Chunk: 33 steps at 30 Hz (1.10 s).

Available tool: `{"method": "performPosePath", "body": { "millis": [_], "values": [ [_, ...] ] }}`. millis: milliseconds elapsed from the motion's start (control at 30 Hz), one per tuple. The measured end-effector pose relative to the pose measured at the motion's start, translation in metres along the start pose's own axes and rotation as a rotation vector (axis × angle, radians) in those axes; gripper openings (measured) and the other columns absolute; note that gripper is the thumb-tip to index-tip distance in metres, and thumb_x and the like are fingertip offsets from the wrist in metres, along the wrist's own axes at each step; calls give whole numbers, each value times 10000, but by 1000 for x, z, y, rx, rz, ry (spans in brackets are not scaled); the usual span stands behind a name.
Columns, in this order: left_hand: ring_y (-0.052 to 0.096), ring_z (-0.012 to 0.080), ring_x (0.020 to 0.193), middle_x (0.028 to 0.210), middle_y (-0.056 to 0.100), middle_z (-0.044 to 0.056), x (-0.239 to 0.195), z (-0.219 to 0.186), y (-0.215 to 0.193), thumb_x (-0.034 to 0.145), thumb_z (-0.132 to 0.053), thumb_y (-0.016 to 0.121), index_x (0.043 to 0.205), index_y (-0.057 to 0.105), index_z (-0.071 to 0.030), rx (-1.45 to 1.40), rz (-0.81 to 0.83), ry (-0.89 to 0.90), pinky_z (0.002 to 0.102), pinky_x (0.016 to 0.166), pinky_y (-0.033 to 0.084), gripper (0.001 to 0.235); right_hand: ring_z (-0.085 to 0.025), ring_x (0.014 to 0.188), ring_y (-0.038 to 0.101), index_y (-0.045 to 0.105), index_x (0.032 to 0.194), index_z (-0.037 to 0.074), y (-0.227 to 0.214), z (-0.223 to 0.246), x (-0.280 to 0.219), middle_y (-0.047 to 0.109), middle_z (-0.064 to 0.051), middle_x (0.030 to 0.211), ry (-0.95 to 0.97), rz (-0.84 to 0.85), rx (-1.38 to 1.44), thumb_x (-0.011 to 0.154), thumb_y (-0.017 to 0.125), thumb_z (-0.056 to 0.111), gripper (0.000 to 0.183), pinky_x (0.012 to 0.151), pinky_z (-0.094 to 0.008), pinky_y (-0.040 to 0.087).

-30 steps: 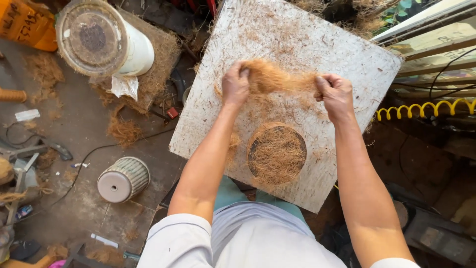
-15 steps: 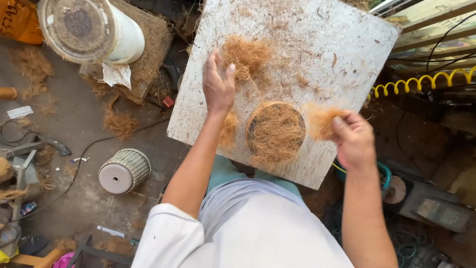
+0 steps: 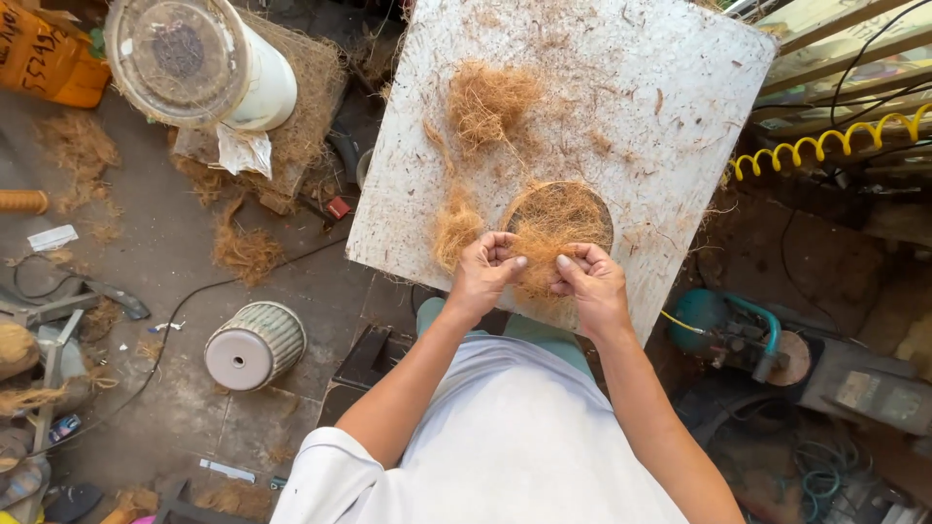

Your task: The person repeatedly pulls and rubs coconut fiber on a circular base on a workbench, compacting it into a dense mat. The person then reaches for a hanging pneumatic tool and connects a hose to it.

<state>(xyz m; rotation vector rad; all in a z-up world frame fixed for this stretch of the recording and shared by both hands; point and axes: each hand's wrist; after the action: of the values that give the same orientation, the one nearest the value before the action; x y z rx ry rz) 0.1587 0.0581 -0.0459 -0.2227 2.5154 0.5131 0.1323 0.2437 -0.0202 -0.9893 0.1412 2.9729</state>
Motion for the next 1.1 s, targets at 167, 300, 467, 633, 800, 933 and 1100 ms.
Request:
{"method": "performPosePath", "body": {
  "millis": [167,300,467,633,800,933,1100],
  "values": [
    [697,103,655,826,711,94,6,0,-13,814,-29,760,1145,645,-15,34,-31,73,217,585,598,351,-185,703,735,609,1124,34,-3,-9,-3,734,-134,880,-19,-27,0,935,675,73,203,606,-284,642],
    [685,79,660,820,723,78,16,4,-25,797,-20,753,1092,666,-44,103,-80,98,208,608,583,308,-202,717,741,612,1123,23,-7,-13,-7,732,-148,882,-19,-61,6,940,668,73,197,616,-290,643],
    [662,78,664,800,686,57,7,-7,-18,792,-7,722,1087,668,-63,176,26,106,211,599,553,305,-171,738,714,620,1128,35,1,9,-17,713,-117,889,-38,-28,-41,928,700,117,230,633,-285,621],
    [670,80,650,778,658,48,1,-24,-11,796,-11,730,1097,666,-69,178,110,114,206,571,554,313,-237,775,699,575,1225,8,13,24,-11,692,-202,973,-82,56,-156,847,797,107,450,625,-344,606],
    [689,119,807,922,550,12,-9,-32,-7,778,-83,845,1337,550,-64,63,175,82,243,696,633,633,-157,727,716,626,1151,-4,14,3,3,721,-135,895,-69,10,-21,830,769,6,351,605,-276,616],
    [706,120,739,911,671,86,-9,-30,-14,817,-11,750,1286,570,-27,40,128,43,227,664,614,502,-161,697,734,648,1119,8,10,-10,2,736,-130,883,-33,-4,5,825,785,30,325,586,-264,626],
    [711,105,694,840,715,95,3,-20,-23,787,-15,792,1203,613,-35,59,96,52,204,613,598,454,-149,697,733,656,1092,7,16,4,-15,737,-120,874,-15,-68,8,856,760,48,261,585,-256,631]
  ]
}}
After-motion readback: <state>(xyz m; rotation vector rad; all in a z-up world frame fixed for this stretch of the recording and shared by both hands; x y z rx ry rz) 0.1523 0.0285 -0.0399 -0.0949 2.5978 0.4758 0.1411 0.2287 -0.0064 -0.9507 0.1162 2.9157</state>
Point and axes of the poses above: each hand's wrist, its own x-axis towards the middle knuckle, its own y-axis out of the palm, z = x × y
